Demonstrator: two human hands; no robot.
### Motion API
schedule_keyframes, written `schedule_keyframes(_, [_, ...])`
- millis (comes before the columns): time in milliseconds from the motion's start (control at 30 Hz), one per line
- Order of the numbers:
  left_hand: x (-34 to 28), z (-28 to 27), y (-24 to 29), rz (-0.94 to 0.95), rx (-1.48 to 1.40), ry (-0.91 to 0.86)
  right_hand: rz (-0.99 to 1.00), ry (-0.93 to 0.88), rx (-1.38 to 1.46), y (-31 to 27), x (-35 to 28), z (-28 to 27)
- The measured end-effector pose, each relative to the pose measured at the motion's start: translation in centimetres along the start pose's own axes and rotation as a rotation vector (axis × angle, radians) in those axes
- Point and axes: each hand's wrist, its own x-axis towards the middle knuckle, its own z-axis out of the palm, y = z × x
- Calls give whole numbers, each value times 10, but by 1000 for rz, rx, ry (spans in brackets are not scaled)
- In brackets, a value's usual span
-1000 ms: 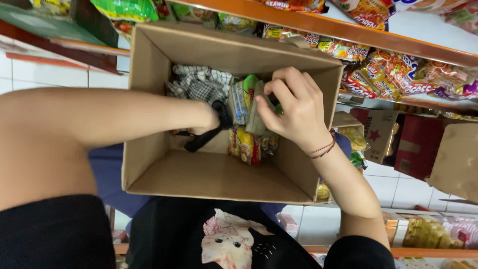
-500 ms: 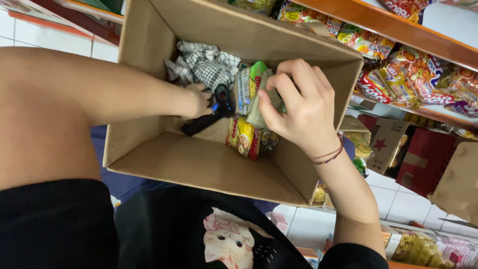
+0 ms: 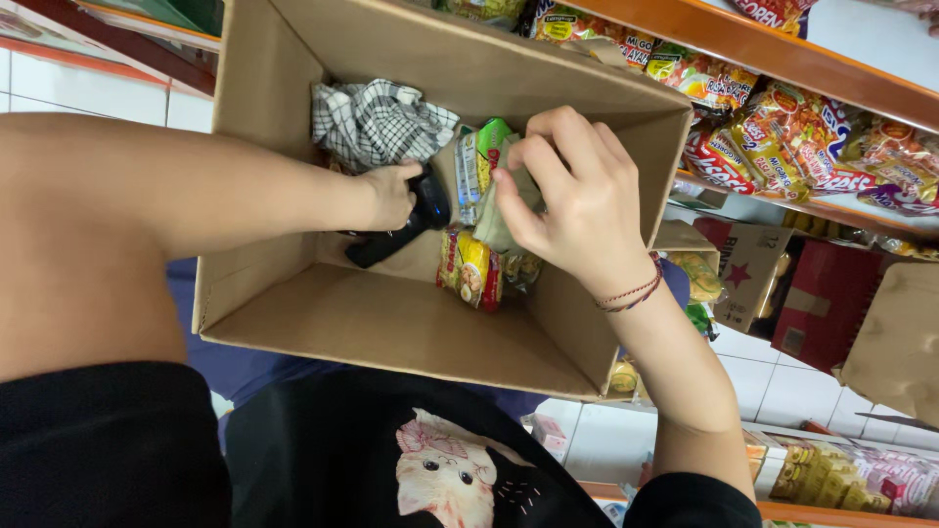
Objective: The person picks up packaged instant noodles from a convenience store shelf, wipes them with a cloth, scans the barcodes with a handheld scanner, and places the items into a cardboard box on the floor.
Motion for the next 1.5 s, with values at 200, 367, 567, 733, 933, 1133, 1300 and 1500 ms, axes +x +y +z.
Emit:
schedule_keyframes(200, [-13, -26, -15, 24, -43, 12, 24, -21, -12, 1, 0, 1])
schedule_keyframes(367, [-53, -79, -38, -137, -496, 111, 86, -33, 29, 1, -1, 3])
schedule_keyframes(567, [-146, -130, -54, -172, -1141, 579, 362, -39, 375, 14, -8, -11])
schedule_keyframes(733, [-189, -153, -55, -309, -1415, 1030, 484, -142, 1022, 25, -20, -18])
schedule_keyframes(933, [-154, -164, -48, -347, -1695, 1278, 835, 234, 1250, 0, -57, -10])
schedule_keyframes(1133, [-71, -147, -60, -158, -1945, 1077, 750, 421, 675, -7, -82, -43])
schedule_keyframes(1300, [-25, -155, -20, -277, -830, 552, 790, 497, 683, -2, -90, -55])
schedule_keyframes(1500, [10, -154, -22, -199, -605, 223, 833, 555, 801, 4, -104, -52])
